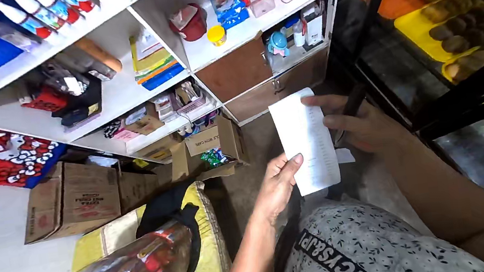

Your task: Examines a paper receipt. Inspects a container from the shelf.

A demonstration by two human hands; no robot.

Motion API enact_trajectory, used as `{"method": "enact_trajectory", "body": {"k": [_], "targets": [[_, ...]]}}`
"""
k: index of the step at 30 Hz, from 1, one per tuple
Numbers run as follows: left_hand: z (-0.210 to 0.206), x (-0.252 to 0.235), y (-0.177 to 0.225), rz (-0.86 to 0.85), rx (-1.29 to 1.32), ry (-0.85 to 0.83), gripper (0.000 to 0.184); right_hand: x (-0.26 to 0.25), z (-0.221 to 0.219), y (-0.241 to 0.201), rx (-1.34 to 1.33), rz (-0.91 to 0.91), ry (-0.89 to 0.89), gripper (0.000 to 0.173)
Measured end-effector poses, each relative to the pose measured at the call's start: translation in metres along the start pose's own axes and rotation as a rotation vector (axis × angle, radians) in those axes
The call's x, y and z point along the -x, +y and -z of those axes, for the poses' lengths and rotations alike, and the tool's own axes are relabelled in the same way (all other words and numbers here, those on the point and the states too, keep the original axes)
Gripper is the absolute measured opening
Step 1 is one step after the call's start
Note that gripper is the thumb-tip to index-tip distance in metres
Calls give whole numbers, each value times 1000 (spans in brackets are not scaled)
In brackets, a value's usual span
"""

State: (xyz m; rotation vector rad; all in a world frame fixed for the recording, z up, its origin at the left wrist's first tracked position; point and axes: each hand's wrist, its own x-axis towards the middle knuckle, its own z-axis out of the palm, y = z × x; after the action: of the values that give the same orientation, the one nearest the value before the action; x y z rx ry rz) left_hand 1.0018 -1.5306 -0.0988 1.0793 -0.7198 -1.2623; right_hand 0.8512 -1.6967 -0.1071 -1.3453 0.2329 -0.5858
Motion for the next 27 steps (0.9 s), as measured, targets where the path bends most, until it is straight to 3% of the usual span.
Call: {"method": "enact_trajectory", "body": {"k": [2, 6, 11, 14, 27], "targets": [[-6, -1, 3, 2, 41, 61, 30, 2, 0, 0, -8, 3, -27, 48], [-7, -1, 7, -16, 123, 96, 30, 10, -7, 3, 55, -38, -71, 29], [-7, 9, -5, -39, 143, -32, 18, 9, -3, 7, 15, -27, -31, 32], [-10, 16, -16, -63, 77, -85, 21, 9, -1, 3, 0, -28, -18, 32], [-15, 34, -24, -23, 140, -87, 26, 7, -9, 2, -47, -21, -2, 32]]}}
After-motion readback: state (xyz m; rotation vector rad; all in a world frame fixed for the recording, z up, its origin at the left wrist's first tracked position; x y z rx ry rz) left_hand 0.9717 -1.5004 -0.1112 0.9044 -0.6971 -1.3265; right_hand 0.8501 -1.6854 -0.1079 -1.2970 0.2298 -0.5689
